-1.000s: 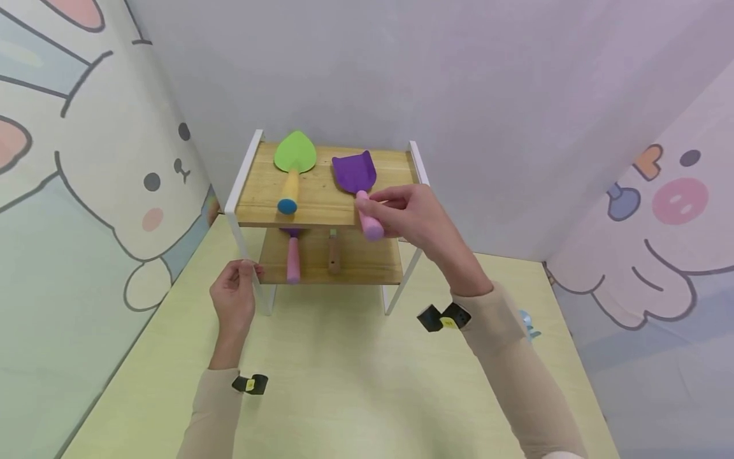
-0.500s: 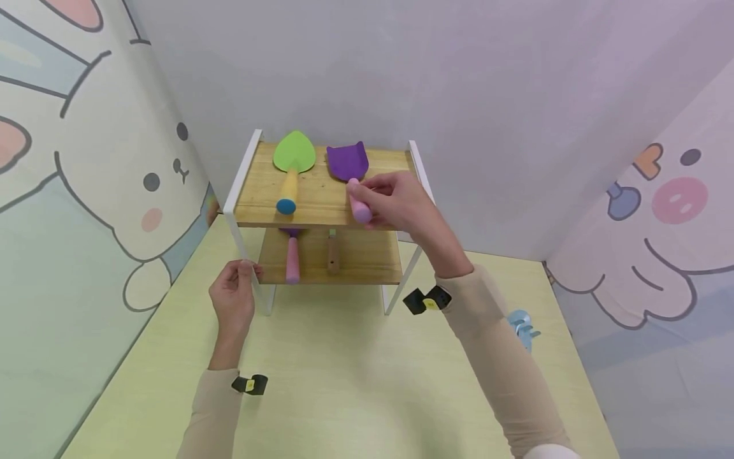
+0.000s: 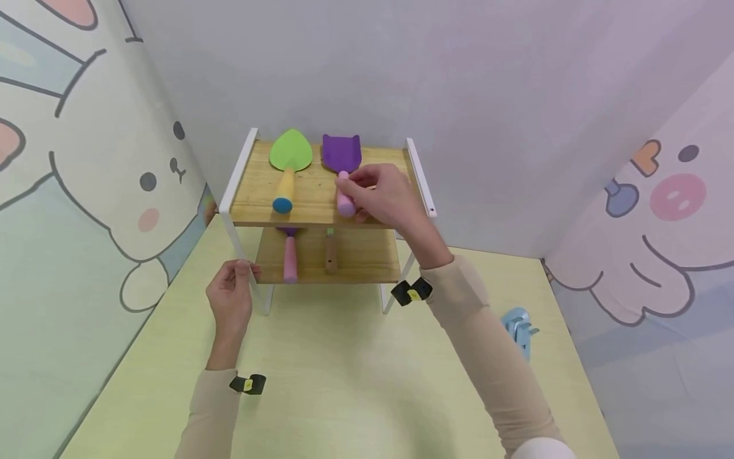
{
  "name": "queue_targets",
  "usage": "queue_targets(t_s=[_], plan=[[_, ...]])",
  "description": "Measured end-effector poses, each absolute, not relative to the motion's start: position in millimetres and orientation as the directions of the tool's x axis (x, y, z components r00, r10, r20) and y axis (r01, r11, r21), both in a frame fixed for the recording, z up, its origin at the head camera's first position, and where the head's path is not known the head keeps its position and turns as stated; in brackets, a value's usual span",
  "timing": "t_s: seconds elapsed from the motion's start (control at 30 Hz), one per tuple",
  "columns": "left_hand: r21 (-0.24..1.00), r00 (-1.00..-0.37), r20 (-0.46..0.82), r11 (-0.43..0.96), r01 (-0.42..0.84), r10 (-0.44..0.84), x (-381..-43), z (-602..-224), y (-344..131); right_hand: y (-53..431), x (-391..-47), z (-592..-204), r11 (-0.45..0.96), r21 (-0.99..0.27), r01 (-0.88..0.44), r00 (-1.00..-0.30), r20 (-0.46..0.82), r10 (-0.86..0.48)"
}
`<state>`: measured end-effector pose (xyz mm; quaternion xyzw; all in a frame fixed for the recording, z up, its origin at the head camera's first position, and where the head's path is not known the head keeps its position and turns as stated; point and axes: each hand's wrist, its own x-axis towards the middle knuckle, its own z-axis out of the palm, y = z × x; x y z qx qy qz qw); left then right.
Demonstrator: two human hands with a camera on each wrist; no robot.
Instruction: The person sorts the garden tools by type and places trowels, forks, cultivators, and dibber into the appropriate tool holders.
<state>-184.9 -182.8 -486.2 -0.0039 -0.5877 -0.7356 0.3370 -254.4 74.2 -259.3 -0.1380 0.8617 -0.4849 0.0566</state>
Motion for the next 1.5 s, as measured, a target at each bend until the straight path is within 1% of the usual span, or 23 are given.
queue_targets(t_s=[0.2, 0.37, 0.53, 0.77, 0.97, 1.3, 1.5], plan=[[0.869, -0.771, 0.401, -0.060, 0.491, -0.494, -185.9, -486.5, -183.9, 70.7, -254.5, -261.4, 0.491, -0.846, -0.207, -0.954, 0.063, -0.294], [0.868, -0.770, 0.405, -0.058, 0.493, -0.493, -186.5, -488.7, -184.7, 72.8, -250.7, -261.6, 0.463, -0.860, -0.213, -0.951, 0.075, -0.299], [0.875, -0.771, 0.403, -0.041, 0.483, -0.494, -185.5, -487.1, -184.4, 78.0, -245.1, -264.5, 0.416, -0.872, -0.260, -0.939, 0.128, -0.319], [0.866, -0.768, 0.405, -0.061, 0.496, -0.495, -184.2, -485.0, -182.6, 86.5, -233.6, -269.9, 0.407, -0.845, -0.349, -0.920, 0.226, -0.320], [0.869, -0.771, 0.405, -0.055, 0.491, -0.492, -183.3, -485.2, -183.6, 94.3, -221.6, -273.8, 0.363, -0.843, -0.397, -0.903, 0.287, -0.321], [0.865, -0.768, 0.414, -0.051, 0.499, -0.489, -183.7, -486.4, -184.1, 110.1, -202.4, -283.6, 0.389, -0.818, -0.424, -0.895, 0.312, -0.319], [0.867, -0.766, 0.411, -0.047, 0.496, -0.494, -183.7, -485.8, -183.8, 117.4, -195.1, -293.2, 0.359, -0.806, -0.470, -0.875, 0.374, -0.306]])
